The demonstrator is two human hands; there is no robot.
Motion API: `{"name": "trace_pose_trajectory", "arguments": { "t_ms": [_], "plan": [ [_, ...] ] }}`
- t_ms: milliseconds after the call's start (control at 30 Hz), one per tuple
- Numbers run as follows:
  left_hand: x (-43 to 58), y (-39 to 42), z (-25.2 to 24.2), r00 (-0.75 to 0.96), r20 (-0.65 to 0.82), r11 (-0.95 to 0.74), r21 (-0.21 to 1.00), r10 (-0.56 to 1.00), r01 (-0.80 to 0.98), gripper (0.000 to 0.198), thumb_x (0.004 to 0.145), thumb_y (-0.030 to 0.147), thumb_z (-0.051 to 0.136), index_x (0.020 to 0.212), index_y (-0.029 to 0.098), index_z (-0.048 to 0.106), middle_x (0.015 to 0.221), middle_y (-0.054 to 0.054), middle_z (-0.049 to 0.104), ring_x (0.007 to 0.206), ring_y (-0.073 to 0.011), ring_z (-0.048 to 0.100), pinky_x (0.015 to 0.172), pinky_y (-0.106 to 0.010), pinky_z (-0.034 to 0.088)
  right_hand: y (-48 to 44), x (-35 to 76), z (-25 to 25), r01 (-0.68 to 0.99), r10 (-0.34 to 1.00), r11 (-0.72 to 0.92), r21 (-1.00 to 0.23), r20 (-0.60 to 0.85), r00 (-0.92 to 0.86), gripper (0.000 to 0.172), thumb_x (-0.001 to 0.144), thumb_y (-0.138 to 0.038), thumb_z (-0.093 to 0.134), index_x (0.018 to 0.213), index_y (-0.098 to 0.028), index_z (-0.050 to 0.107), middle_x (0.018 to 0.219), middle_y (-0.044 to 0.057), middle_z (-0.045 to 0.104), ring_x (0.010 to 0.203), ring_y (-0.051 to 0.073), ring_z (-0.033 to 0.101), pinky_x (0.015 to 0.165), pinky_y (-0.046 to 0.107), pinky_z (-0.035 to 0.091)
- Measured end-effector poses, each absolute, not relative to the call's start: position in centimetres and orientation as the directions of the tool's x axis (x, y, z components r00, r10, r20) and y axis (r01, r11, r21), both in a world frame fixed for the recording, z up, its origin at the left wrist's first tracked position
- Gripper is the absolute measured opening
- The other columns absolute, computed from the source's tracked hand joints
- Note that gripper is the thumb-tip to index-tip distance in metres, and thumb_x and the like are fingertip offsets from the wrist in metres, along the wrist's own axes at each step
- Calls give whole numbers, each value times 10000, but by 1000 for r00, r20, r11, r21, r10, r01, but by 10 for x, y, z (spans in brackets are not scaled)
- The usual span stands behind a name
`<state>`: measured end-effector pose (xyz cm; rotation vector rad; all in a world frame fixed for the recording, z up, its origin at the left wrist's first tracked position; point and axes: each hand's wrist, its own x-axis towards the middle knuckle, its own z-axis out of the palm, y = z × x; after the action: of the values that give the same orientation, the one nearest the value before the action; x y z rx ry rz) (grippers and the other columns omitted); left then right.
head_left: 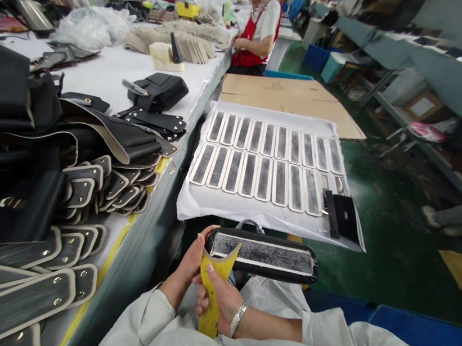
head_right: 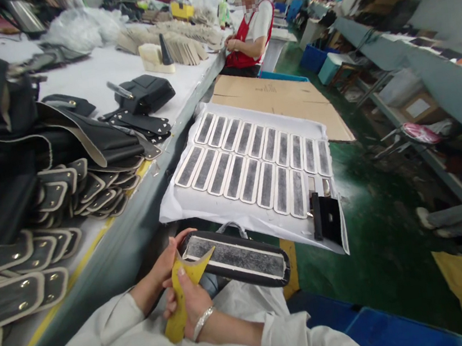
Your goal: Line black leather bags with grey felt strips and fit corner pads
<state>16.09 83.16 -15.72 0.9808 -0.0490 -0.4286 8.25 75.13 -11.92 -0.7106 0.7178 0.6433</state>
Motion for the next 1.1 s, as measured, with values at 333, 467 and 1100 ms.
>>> {"name": "trace_pose_trajectory", "arguments": {
  "t_ms": [333,467,1100],
  "plan": [
    [159,826,-150,935,-208,295,910,-286,292,563,828,614,403,1130,163,553,966,-83,644,837,-212,575,752,-295,430,742,84,-110,-719,274,621,-313,-772,573,505,782,-623,534,767,-120,572,483,-58,419,382,36,296,422,188,298],
    [161,818,-142,929,-304,218,912,-210,348,461,791,548,539,1017,153,616,780,-49,640,703,-186,551,654,-269,409,736,86,-106,-726,233,581,-369,-779,582,504,744,-632,567,751,-128,560,475,-63,415,365,39,302,391,190,297],
    [122,843,-149,853,-256,545,678,-455,494,728,819,314,558,1444,271,188,1089,-83,635,735,-177,619,706,-327,484,726,77,-91,-756,-22,246,-607,-783,622,411,797,-560,534,683,-165,542,492,-44,436,342,65,344,375,223,316]
  ]
}}
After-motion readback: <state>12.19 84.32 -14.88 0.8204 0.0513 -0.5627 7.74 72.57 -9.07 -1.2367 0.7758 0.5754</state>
